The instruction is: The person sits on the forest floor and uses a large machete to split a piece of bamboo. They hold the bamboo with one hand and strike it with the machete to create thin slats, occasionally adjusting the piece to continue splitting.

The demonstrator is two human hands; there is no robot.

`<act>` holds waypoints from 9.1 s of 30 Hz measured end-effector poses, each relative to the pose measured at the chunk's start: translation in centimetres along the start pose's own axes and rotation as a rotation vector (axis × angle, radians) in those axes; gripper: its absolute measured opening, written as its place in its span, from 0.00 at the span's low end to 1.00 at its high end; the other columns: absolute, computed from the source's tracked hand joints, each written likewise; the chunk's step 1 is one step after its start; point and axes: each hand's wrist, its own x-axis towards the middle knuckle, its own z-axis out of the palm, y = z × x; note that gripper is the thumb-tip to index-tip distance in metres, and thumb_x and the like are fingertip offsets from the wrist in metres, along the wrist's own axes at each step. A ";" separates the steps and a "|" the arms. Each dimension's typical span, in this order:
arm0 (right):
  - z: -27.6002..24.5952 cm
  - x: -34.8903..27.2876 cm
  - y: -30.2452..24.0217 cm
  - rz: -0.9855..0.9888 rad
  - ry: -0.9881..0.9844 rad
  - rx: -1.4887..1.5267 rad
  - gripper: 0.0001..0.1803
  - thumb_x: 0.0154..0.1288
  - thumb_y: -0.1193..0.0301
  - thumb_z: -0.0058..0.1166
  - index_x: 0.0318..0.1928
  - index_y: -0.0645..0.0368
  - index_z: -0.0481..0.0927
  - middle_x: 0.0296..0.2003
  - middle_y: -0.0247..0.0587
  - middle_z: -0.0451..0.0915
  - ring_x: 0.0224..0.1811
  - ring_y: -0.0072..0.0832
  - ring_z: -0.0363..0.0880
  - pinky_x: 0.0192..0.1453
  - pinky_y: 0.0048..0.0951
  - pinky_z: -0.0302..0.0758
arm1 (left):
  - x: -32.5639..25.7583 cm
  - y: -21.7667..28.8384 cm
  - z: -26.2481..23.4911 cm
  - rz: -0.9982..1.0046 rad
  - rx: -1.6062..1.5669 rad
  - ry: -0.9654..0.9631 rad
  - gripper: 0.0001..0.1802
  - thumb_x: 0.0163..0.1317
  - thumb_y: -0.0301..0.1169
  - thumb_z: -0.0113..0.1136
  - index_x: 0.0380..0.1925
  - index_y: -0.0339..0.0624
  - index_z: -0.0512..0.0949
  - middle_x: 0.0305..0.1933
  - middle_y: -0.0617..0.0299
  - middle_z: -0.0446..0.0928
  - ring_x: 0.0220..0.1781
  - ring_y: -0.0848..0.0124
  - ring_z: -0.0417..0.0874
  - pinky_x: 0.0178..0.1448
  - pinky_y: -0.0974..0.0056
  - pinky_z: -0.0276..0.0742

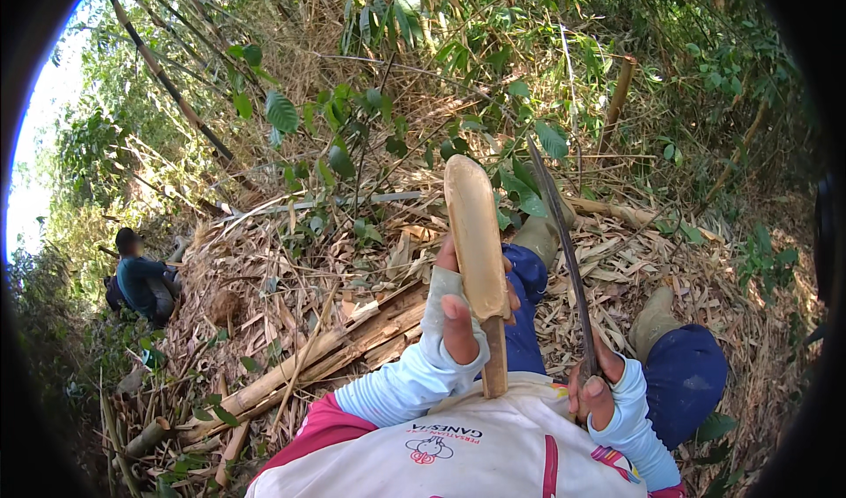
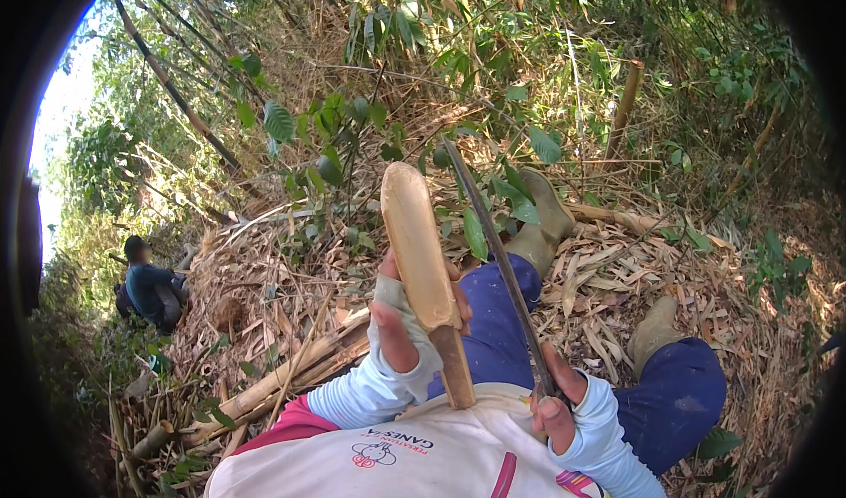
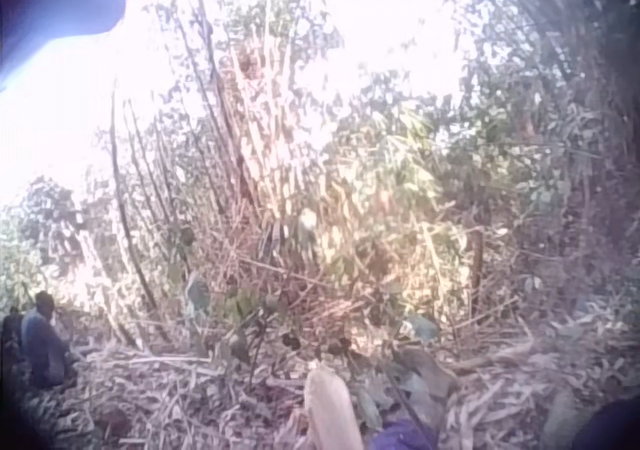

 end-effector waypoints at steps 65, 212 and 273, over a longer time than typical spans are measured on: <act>-10.3 -2.5 -5.1 -0.393 0.403 -1.357 0.40 0.49 0.74 0.65 0.66 0.39 0.70 0.20 0.37 0.69 0.16 0.32 0.68 0.19 0.34 0.65 | -1.7 0.4 6.4 -0.107 0.512 -0.723 0.29 0.62 0.36 0.65 0.58 0.32 0.68 0.34 0.45 0.77 0.35 0.53 0.79 0.41 0.59 0.74; -9.3 -6.0 -6.0 -0.228 -0.003 -1.408 0.40 0.38 0.67 0.72 0.58 0.30 0.76 0.16 0.26 0.63 0.15 0.28 0.64 0.20 0.35 0.59 | -1.3 -1.0 4.5 -0.512 0.087 -0.654 0.26 0.58 0.18 0.63 0.57 0.39 0.67 0.41 0.58 0.78 0.41 0.76 0.80 0.44 0.68 0.79; -10.6 -6.8 -7.0 -0.159 0.116 -1.319 0.30 0.51 0.65 0.65 0.58 0.50 0.76 0.23 0.41 0.74 0.21 0.38 0.72 0.25 0.37 0.68 | -1.1 0.0 3.5 -0.662 0.054 -0.508 0.29 0.63 0.30 0.63 0.60 0.34 0.63 0.34 0.64 0.75 0.29 0.79 0.77 0.32 0.75 0.75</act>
